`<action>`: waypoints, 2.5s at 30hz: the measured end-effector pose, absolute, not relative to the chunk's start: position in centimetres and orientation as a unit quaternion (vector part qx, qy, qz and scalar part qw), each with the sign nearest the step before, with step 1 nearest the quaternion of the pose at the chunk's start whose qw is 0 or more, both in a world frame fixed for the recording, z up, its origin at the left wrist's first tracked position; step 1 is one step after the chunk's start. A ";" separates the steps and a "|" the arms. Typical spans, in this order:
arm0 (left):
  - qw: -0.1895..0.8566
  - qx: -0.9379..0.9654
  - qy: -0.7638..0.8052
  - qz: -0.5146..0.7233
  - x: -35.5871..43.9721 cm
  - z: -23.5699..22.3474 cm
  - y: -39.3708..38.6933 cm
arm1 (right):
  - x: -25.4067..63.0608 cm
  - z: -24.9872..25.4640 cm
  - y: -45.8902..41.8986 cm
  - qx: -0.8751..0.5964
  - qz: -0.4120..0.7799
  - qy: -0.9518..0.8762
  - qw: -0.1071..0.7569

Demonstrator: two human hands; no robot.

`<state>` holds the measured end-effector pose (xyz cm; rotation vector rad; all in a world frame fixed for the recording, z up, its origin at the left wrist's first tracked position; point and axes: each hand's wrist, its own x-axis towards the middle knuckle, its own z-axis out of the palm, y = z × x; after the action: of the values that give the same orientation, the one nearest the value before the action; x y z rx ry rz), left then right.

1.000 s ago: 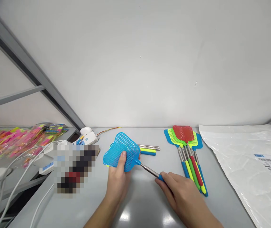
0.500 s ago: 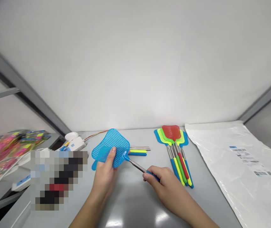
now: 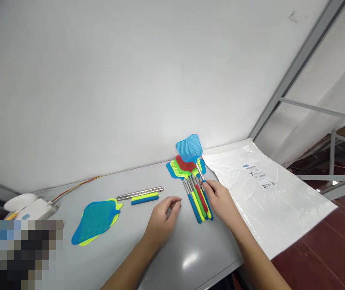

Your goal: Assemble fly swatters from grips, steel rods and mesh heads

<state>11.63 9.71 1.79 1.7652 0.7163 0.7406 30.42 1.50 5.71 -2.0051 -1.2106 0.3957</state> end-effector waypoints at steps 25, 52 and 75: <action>0.408 0.819 0.300 0.269 10.3 1.3 11.7 | 33.0 1.8 1.1 -0.781 0.241 -0.447 0.365; 0.348 0.841 0.318 0.265 9.1 1.0 11.3 | 31.2 0.7 -2.1 -0.791 0.204 -0.441 0.372; 0.082 0.801 0.496 0.325 -4.1 1.2 11.3 | 34.6 -0.8 -0.3 -0.868 0.213 -0.407 0.189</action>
<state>-4.14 11.29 1.18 2.3944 1.4818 0.9698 34.60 -0.33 -0.79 -2.4400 -1.1439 0.5991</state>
